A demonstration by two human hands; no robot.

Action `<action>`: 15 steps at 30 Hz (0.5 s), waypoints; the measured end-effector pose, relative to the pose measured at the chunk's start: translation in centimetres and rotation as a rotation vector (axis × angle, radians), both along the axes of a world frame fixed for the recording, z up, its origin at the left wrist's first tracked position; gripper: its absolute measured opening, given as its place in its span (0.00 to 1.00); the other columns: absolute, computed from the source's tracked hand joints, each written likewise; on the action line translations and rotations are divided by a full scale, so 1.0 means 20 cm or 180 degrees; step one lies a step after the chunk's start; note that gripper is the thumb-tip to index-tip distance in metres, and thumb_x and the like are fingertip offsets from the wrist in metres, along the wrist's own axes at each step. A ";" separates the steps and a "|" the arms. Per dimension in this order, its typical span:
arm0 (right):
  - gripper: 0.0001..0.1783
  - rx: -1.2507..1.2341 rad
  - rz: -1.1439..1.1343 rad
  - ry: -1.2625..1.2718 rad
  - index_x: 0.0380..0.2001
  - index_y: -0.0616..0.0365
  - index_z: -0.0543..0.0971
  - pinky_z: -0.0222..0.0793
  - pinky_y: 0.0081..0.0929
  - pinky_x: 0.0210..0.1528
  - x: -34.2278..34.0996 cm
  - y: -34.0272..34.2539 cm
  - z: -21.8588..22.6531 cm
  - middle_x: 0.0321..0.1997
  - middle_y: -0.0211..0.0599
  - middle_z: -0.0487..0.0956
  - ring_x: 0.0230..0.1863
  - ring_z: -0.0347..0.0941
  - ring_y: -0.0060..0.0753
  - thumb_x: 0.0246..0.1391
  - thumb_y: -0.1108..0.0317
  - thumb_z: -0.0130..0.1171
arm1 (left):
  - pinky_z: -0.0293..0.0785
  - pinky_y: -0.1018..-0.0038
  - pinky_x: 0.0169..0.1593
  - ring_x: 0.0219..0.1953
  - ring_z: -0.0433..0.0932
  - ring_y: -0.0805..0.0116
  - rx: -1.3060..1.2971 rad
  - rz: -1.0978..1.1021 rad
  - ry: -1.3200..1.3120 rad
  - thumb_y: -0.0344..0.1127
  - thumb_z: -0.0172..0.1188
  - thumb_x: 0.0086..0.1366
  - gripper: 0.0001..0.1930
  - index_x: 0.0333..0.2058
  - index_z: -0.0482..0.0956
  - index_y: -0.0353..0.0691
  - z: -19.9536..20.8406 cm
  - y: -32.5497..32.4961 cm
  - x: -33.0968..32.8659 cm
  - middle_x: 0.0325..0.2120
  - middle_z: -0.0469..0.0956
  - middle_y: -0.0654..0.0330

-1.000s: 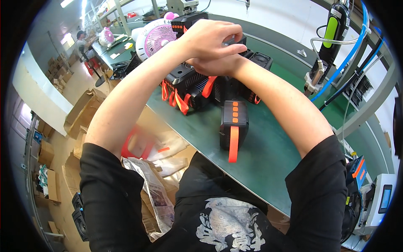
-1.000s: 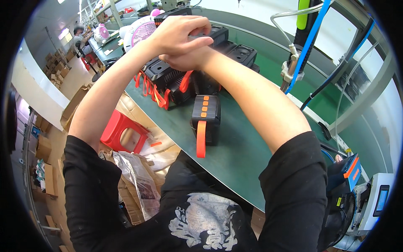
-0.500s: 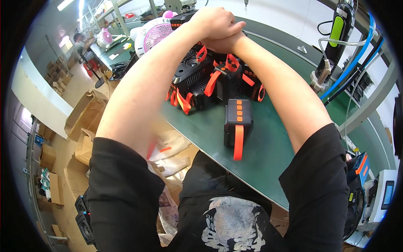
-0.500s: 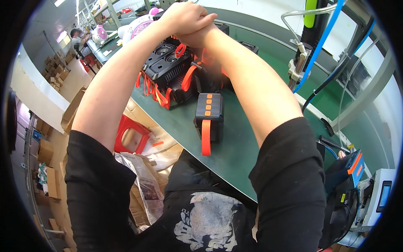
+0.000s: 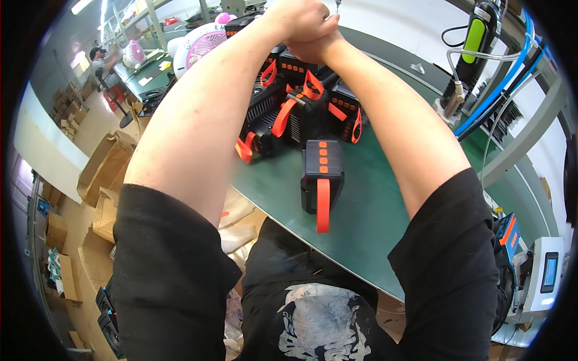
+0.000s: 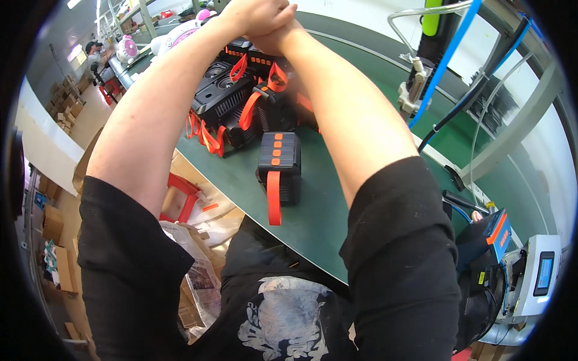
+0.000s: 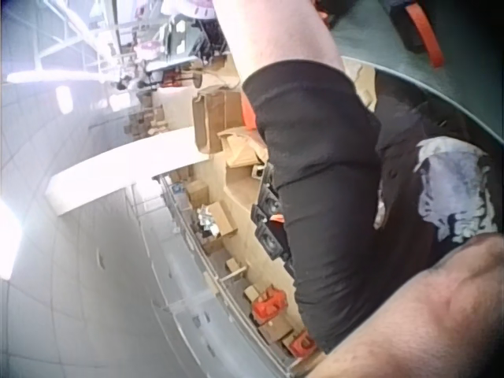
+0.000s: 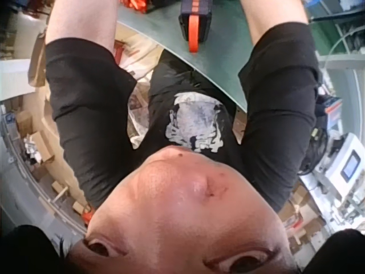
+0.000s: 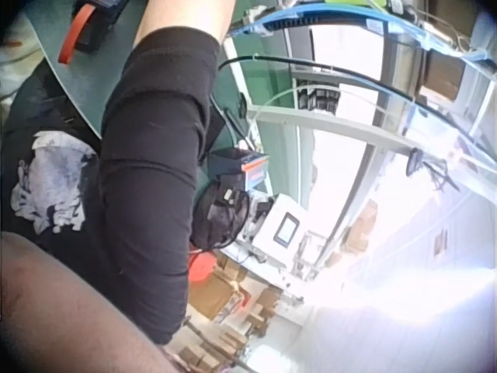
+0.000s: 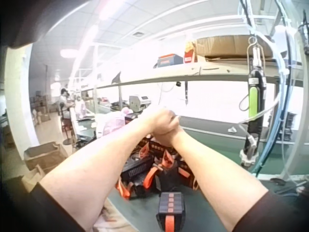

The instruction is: Inspecting and assembling portable speakers on a workshop production line.

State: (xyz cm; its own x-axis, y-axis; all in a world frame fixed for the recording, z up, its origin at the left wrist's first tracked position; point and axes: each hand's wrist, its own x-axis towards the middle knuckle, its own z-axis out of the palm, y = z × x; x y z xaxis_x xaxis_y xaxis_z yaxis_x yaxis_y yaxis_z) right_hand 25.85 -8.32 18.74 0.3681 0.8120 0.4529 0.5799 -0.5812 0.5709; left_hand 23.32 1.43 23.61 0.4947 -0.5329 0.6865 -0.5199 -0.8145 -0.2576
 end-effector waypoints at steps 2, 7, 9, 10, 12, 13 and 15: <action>0.13 0.0069 0.0089 -0.0158 0.42 0.52 0.76 0.64 0.36 0.54 0.03 -0.01 0.00 0.42 0.36 0.79 0.47 0.73 0.38 0.55 0.66 0.48 | 0.75 0.63 0.31 0.23 0.78 0.53 0.0001 0.0000 -0.0003 0.51 0.48 0.60 0.23 0.22 0.82 0.39 0.01 -0.01 0.01 0.19 0.78 0.51; 0.14 0.0004 -0.0076 -0.0409 0.43 0.52 0.76 0.64 0.37 0.53 0.10 0.02 -0.02 0.43 0.36 0.79 0.47 0.73 0.38 0.53 0.67 0.50 | 0.75 0.63 0.30 0.23 0.78 0.53 -0.0018 0.0007 -0.0002 0.50 0.48 0.60 0.22 0.22 0.82 0.39 0.02 -0.01 0.03 0.19 0.78 0.51; 0.13 -0.0103 -0.0219 -0.0521 0.42 0.52 0.77 0.65 0.37 0.51 0.10 0.02 0.00 0.41 0.36 0.79 0.46 0.73 0.38 0.52 0.67 0.51 | 0.75 0.63 0.30 0.23 0.78 0.53 -0.0010 0.0008 -0.0010 0.50 0.48 0.60 0.22 0.22 0.81 0.39 0.03 -0.01 0.03 0.19 0.78 0.51; 0.13 -0.0115 -0.0189 -0.0605 0.41 0.52 0.77 0.66 0.37 0.49 0.09 0.02 0.01 0.40 0.35 0.80 0.44 0.74 0.38 0.52 0.66 0.52 | 0.75 0.63 0.30 0.23 0.78 0.53 -0.0008 0.0002 -0.0008 0.50 0.48 0.60 0.22 0.22 0.81 0.39 0.03 -0.01 0.04 0.18 0.78 0.51; 0.13 -0.0354 -0.0393 -0.0588 0.41 0.52 0.77 0.65 0.38 0.50 0.07 0.03 0.03 0.41 0.36 0.78 0.45 0.73 0.38 0.53 0.65 0.50 | 0.75 0.63 0.30 0.22 0.78 0.53 -0.0008 0.0004 -0.0007 0.49 0.48 0.60 0.21 0.22 0.81 0.39 0.03 -0.01 0.04 0.18 0.78 0.51; 0.14 -0.0580 -0.0628 -0.0487 0.42 0.52 0.77 0.63 0.39 0.53 0.05 0.05 0.05 0.45 0.36 0.77 0.48 0.71 0.38 0.54 0.64 0.48 | 0.75 0.63 0.29 0.22 0.77 0.53 -0.0025 -0.0004 0.0003 0.49 0.48 0.60 0.21 0.22 0.81 0.39 0.03 -0.01 0.04 0.18 0.78 0.51; 0.16 -0.1030 -0.1102 -0.0294 0.45 0.52 0.76 0.58 0.42 0.59 0.01 0.08 0.09 0.51 0.38 0.74 0.52 0.68 0.39 0.58 0.62 0.45 | 0.75 0.63 0.29 0.22 0.77 0.54 -0.0013 0.0000 -0.0001 0.49 0.48 0.60 0.21 0.21 0.81 0.39 0.03 -0.01 0.05 0.18 0.78 0.51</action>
State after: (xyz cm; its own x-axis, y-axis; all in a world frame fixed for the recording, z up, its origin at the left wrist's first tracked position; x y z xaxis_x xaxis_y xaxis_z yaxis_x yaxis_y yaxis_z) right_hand 26.11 -6.72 20.58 0.6118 0.7535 0.2407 0.3220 -0.5152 0.7943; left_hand 24.23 1.20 24.27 0.4946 -0.5301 0.6888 -0.5198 -0.8156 -0.2544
